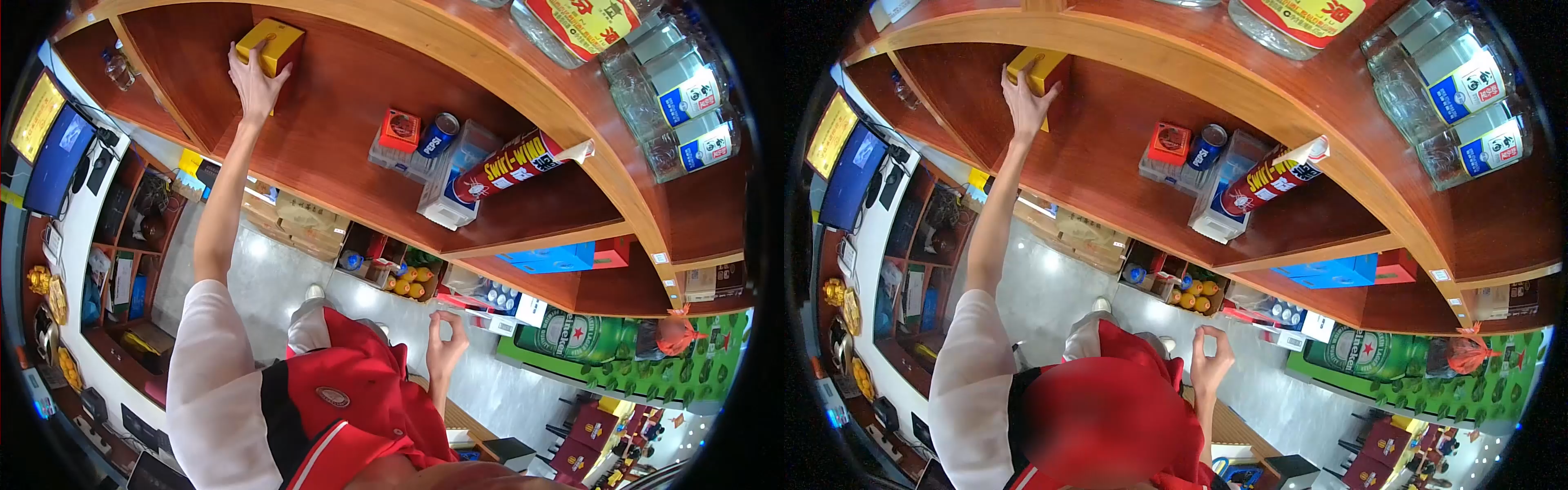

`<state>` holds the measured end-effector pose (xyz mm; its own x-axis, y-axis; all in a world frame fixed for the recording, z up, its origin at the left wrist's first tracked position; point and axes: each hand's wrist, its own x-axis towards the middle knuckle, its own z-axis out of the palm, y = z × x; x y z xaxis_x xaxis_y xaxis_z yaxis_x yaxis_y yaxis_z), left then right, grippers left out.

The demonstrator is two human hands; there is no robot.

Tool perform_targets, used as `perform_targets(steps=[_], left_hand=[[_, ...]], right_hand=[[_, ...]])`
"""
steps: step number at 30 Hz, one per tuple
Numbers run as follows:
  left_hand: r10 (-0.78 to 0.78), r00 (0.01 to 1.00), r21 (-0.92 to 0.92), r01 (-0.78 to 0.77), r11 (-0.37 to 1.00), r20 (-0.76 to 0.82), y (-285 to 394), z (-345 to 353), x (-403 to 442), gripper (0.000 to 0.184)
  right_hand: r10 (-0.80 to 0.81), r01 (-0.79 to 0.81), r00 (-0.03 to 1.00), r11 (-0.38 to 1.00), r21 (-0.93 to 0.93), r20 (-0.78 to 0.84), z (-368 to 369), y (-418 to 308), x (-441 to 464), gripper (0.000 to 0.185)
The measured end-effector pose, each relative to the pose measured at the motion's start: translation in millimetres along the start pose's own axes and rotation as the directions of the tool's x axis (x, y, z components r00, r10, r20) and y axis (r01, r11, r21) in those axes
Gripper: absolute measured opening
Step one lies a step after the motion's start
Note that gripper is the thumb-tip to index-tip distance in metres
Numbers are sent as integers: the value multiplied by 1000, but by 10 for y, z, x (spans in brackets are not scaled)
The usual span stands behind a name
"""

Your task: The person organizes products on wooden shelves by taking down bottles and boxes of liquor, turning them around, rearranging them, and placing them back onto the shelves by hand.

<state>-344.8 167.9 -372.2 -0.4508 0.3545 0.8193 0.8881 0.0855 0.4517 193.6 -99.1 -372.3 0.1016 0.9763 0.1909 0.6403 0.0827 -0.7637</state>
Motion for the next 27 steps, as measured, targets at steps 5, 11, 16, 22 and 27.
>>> perform_targets(steps=[5,11,16,22,27], left_hand=[[106,993,-67,-103,992,48,97,24,-60,73],[-8,994,-72,16,997,107,345,-288,19,67],[-226,966,-264,252,931,124,729,-901,-65,57],[-544,501,-570,820,52,673,1374,-1639,-888,45],[-498,273,-393,907,-151,823,2038,-1888,-1745,60]], right_hand=[[-51,49,996,999,21,76,115,-117,-22,10],[-13,7,996,998,59,92,180,16,-208,9],[-42,29,991,995,98,130,223,24,-179,17],[-430,409,892,899,156,140,274,-389,189,92],[-609,597,792,787,155,41,151,-312,224,127]])
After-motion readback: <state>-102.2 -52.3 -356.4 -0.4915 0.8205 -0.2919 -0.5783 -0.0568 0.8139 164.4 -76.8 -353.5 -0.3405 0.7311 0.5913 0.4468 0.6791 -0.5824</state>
